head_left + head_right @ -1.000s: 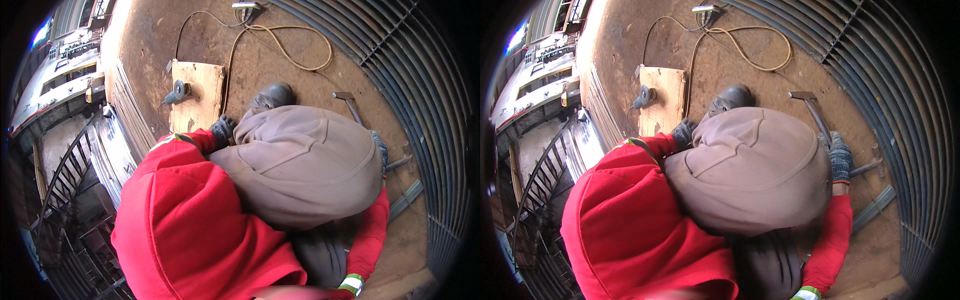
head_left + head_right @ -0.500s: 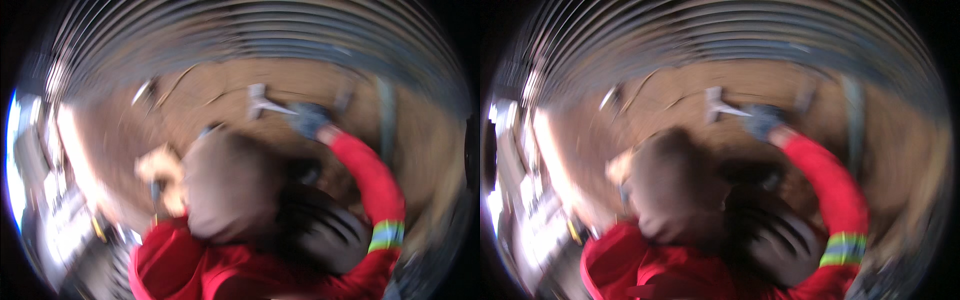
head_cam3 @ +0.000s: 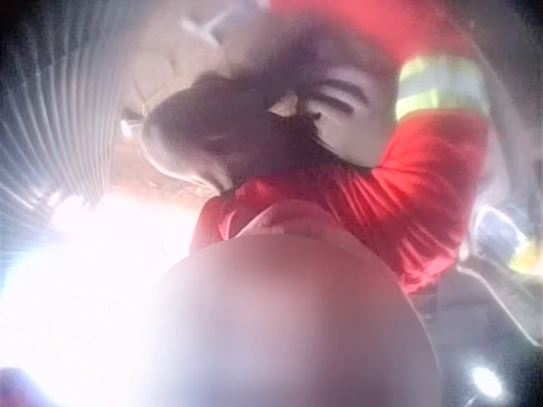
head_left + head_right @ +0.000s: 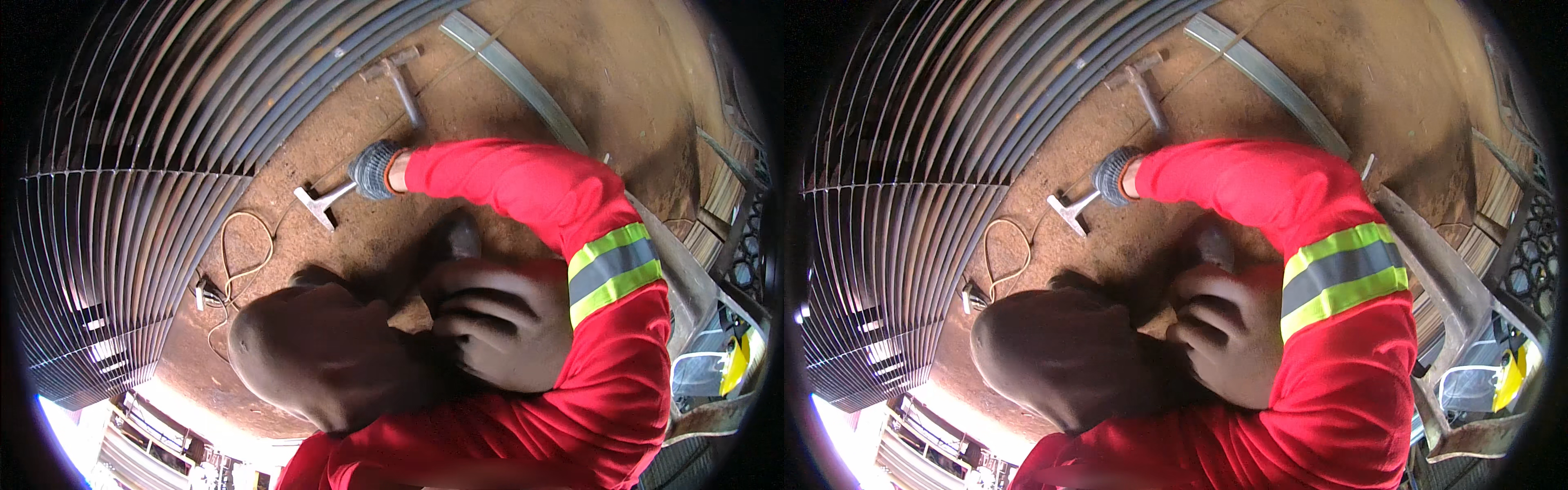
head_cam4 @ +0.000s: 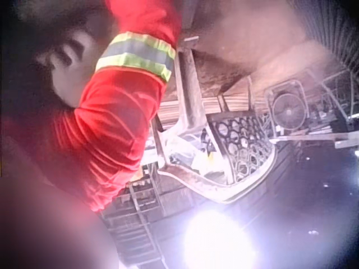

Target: The person uses a hammer to repeatedly strike a curved metal rod attached to a large cylindrical metal structure. They adjust their position and continue hammering along the rod's length.

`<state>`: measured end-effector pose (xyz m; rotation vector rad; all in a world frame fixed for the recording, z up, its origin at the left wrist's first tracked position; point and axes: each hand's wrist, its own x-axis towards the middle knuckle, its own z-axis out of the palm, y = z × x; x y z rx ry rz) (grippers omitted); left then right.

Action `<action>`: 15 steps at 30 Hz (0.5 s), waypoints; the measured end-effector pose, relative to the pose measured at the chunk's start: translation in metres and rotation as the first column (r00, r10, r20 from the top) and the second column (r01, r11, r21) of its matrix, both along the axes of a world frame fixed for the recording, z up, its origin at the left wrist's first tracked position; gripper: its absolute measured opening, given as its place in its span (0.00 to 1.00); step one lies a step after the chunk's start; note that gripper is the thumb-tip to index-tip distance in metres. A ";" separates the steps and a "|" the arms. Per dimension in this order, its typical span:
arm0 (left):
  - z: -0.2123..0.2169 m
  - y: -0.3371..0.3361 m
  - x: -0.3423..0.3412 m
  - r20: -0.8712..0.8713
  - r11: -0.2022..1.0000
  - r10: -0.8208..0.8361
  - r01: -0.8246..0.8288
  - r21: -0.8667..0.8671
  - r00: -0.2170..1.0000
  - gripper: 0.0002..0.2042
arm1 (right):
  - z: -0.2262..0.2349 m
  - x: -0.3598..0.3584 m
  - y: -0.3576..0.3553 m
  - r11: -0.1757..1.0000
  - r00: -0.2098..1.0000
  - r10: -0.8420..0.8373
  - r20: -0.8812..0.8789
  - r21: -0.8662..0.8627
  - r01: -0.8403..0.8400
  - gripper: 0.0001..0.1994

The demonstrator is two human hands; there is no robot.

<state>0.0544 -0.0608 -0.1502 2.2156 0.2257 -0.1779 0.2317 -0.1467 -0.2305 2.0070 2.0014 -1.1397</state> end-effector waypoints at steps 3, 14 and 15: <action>0.002 0.026 -0.013 -0.058 0.997 0.055 -0.052 0.059 0.997 0.23 | -0.005 0.002 0.009 1.000 1.000 0.009 0.010 -0.010 -0.009 0.12; -0.001 0.075 0.008 -0.256 0.984 -0.017 0.062 0.169 0.966 0.23 | -0.009 -0.016 0.008 0.989 0.976 -0.097 -0.197 0.095 0.118 0.11; 0.000 0.081 0.016 -0.265 0.979 -0.028 0.080 0.189 0.964 0.23 | -0.005 -0.010 0.005 0.982 0.973 -0.128 -0.191 0.110 0.151 0.11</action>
